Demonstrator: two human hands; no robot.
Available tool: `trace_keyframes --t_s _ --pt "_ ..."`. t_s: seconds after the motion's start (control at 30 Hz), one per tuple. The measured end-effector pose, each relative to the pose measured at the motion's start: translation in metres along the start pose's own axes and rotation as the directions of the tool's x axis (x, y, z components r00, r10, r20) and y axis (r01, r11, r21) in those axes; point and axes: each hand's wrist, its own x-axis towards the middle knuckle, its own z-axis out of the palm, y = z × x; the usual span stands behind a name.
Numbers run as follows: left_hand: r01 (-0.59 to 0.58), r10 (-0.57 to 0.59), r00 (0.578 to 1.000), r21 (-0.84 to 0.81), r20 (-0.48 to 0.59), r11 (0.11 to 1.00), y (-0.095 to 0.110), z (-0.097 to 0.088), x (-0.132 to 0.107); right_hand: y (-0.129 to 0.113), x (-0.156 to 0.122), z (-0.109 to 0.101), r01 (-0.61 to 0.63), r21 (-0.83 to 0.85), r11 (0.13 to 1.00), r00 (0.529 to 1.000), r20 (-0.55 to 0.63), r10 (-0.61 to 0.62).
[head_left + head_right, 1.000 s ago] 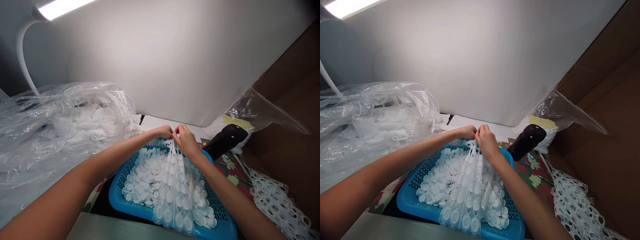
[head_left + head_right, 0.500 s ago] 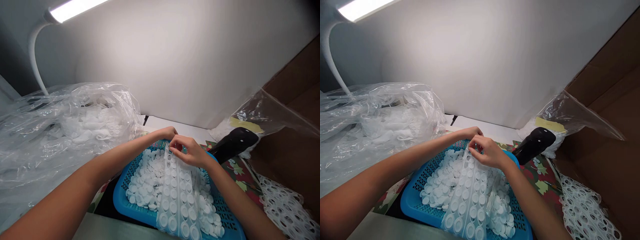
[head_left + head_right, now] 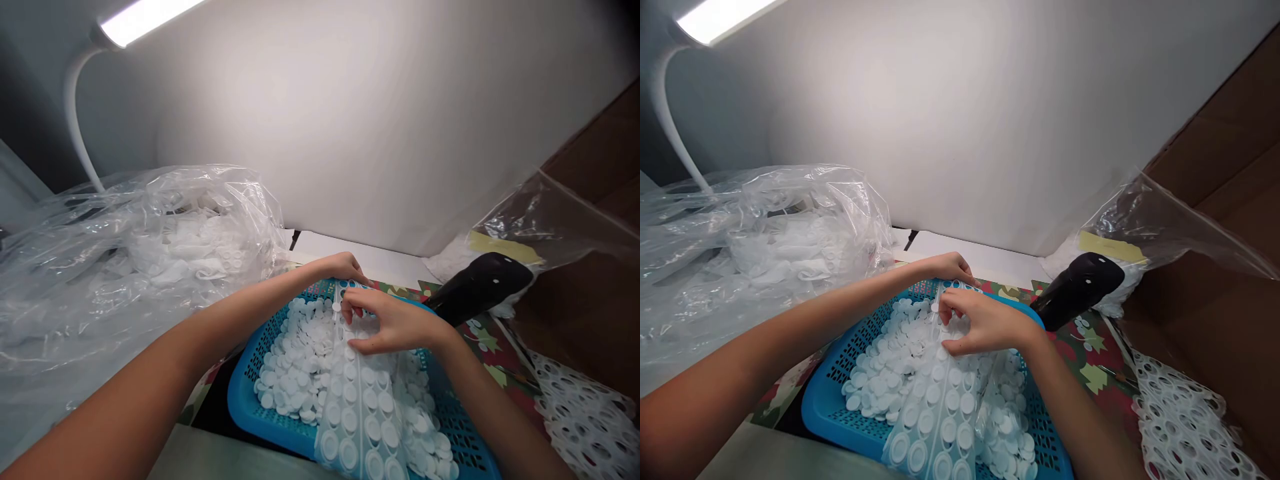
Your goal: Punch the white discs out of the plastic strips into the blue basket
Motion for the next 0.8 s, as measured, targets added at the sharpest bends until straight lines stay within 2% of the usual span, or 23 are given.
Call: trace_keyframes --t_s 0.1,0.2,0.4,0.6,0.8 --pt "-0.002 0.002 1.0 -0.011 0.004 1.0 -0.001 0.0 0.001 -0.002 -0.001 0.0 -0.016 -0.062 0.998 1.0 0.022 0.017" --pt "0.007 -0.007 1.0 -0.007 0.007 1.0 -0.001 -0.001 0.0 -0.005 -0.003 0.003 -0.026 -0.119 0.993 1.0 -0.019 0.024" --pt "0.023 -0.023 1.0 0.006 0.004 1.0 0.002 -0.001 -0.002 -0.003 -0.003 0.006 0.047 -0.112 0.993 0.995 -0.086 -0.057" --pt "-0.006 0.005 1.0 0.025 0.022 1.0 0.003 -0.001 -0.002 0.004 0.002 0.009 -0.081 -0.145 0.986 0.951 -0.308 0.032" --pt "-0.01 0.012 1.0 0.076 -0.025 0.997 0.001 0.001 0.002 0.012 0.006 0.006 -0.196 -0.186 0.963 0.894 -0.436 0.097"
